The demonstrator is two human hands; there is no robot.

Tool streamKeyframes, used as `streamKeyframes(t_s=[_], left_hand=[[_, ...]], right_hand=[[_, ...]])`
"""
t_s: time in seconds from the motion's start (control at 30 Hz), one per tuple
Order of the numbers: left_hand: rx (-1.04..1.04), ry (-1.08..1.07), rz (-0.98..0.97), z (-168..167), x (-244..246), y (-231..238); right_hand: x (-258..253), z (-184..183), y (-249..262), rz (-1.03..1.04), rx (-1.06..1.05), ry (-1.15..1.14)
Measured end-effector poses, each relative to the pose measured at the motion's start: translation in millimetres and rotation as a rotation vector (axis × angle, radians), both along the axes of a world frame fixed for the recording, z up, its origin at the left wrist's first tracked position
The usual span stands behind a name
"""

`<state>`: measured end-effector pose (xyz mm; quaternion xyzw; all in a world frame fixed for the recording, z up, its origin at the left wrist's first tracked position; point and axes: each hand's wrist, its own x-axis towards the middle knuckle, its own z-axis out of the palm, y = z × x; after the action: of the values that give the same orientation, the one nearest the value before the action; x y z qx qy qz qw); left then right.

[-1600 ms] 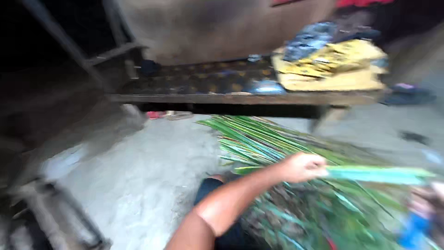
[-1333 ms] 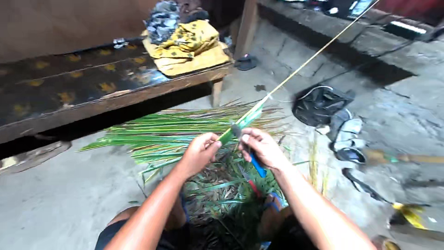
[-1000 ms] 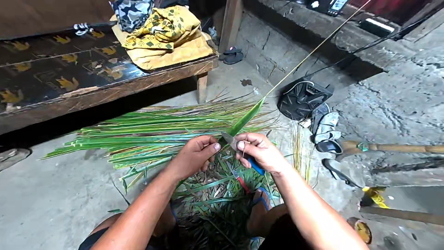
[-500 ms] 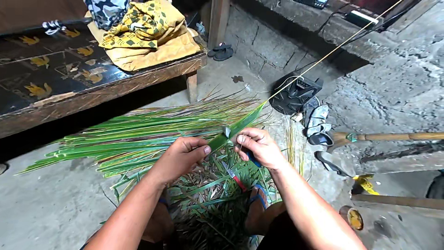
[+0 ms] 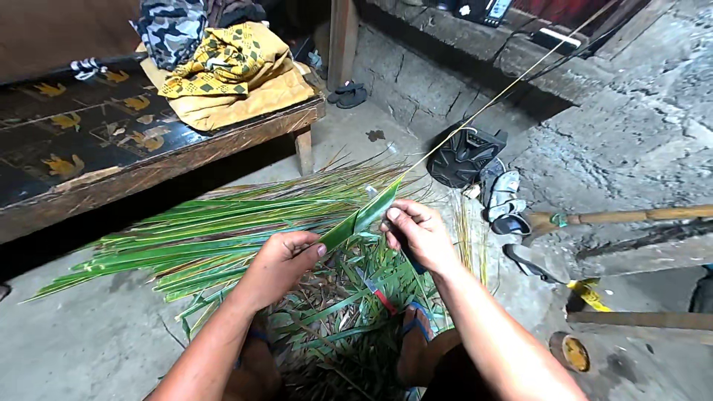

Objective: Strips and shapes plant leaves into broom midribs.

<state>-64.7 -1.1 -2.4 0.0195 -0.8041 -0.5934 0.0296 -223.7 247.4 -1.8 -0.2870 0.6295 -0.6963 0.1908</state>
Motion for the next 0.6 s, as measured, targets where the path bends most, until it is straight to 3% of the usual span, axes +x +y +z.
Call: streamKeyframes(t_s=[0.3, 0.47, 0.6], left_hand=[[-0.029, 0.075, -0.013, -3, 1, -1], [-0.112, 0.05, 0.009, -5, 3, -4], [-0.085, 0.101, -0.055, -9, 2, -2]], right_hand=[[-9, 6, 10, -0.116, -0.126, -0.042], [-19, 16, 18, -0.368, -0.213, -0.074], [-7, 13, 15, -0.18, -0.126, -0.136]])
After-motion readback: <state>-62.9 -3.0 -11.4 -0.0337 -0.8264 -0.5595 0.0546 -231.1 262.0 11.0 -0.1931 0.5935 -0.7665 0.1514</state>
